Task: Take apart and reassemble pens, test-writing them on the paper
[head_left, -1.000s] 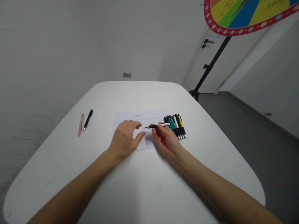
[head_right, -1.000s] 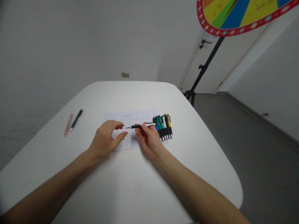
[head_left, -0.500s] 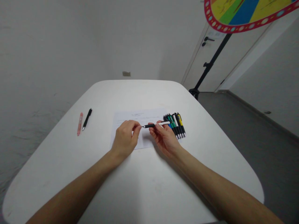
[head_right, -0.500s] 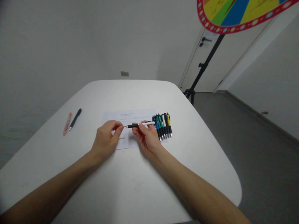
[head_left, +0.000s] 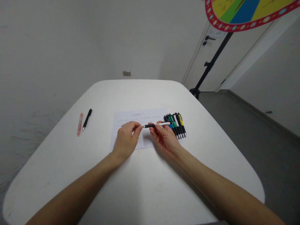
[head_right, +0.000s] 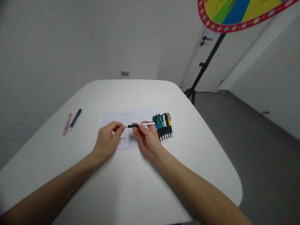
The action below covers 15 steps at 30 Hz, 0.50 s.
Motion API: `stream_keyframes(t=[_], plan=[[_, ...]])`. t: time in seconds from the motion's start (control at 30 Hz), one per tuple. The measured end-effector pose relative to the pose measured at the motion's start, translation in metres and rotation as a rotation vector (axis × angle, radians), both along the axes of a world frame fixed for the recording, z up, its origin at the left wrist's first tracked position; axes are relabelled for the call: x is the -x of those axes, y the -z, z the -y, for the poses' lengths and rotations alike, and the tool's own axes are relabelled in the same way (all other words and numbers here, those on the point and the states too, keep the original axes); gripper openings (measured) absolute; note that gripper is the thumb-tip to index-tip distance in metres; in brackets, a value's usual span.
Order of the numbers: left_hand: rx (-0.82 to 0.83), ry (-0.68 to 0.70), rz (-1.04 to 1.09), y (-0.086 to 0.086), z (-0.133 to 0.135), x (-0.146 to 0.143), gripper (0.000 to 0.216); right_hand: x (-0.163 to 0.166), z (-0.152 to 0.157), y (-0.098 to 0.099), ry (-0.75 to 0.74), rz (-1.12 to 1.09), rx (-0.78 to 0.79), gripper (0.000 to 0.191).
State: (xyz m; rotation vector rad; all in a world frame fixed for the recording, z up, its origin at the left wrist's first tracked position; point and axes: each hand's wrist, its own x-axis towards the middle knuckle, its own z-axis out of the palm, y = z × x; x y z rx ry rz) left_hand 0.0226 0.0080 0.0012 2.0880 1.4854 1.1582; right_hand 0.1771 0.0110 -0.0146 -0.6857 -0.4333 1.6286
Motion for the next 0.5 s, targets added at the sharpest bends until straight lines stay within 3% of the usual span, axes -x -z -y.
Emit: stream_keyframes(t=[0.1, 0.3, 0.5], plan=[[0.047, 0.039, -0.089, -0.003, -0.002, 0.012, 0.022, -0.001, -0.002, 0.0, 0.03, -0.002, 0.02, 0.024], [0.179, 0.222, -0.611, -0.001, -0.008, 0.035, 0.013, -0.004, -0.007, 0.002, 0.105, 0.016, 0.07, 0.017], [0.197, 0.264, -0.653, 0.003, -0.011, 0.032, 0.014, -0.003, -0.006, 0.003, 0.094, 0.037, 0.055, 0.021]])
